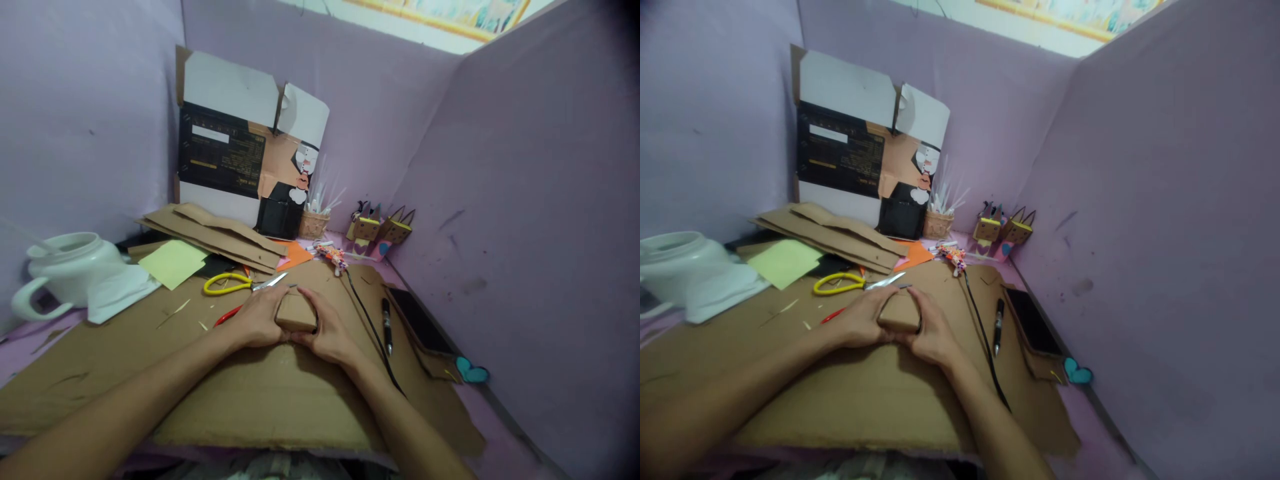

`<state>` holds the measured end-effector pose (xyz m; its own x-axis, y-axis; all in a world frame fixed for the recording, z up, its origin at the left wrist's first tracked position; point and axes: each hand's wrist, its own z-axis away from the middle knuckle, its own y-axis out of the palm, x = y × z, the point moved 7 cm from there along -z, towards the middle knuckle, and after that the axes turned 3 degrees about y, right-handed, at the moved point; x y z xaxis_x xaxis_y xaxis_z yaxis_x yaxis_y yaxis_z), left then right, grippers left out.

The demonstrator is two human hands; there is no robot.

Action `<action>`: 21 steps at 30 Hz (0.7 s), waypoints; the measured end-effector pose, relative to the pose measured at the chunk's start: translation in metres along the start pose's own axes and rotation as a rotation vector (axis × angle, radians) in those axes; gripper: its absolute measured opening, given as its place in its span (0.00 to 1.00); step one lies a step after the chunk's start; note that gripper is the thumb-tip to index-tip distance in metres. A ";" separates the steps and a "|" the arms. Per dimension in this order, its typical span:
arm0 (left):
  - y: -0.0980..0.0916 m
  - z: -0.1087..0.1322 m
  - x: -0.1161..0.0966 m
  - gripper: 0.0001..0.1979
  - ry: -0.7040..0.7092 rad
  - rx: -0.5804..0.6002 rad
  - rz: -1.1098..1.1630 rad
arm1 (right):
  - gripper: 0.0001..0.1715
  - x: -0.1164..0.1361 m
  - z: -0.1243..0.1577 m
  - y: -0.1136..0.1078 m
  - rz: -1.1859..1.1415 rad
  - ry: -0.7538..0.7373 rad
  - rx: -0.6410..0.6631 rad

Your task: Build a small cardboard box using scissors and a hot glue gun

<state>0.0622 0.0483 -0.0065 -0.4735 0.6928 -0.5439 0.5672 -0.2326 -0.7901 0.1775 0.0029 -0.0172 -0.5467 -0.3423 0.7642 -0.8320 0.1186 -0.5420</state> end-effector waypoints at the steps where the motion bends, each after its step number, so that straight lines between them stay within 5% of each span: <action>1: 0.000 0.000 0.000 0.36 -0.001 0.005 -0.007 | 0.46 0.000 0.000 0.000 0.003 0.004 0.002; 5: 0.001 0.004 0.000 0.37 0.009 0.045 0.000 | 0.56 -0.006 0.002 -0.004 -0.054 0.086 0.005; 8: 0.000 0.008 0.005 0.47 -0.021 0.122 0.056 | 0.66 -0.012 0.005 -0.006 -0.198 0.163 0.018; 11: -0.003 0.009 0.007 0.53 -0.042 0.196 0.141 | 0.61 -0.014 0.007 -0.010 -0.289 0.208 -0.010; 14: -0.007 0.007 0.002 0.47 -0.011 0.225 0.178 | 0.53 -0.014 0.008 -0.010 -0.268 0.218 -0.031; 21: -0.004 0.005 0.001 0.40 0.040 0.154 0.178 | 0.53 -0.010 0.010 -0.008 -0.151 0.143 -0.087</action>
<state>0.0560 0.0462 -0.0051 -0.3466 0.6574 -0.6691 0.5281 -0.4528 -0.7184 0.1902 -0.0037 -0.0236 -0.4179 -0.2278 0.8794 -0.9071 0.1582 -0.3901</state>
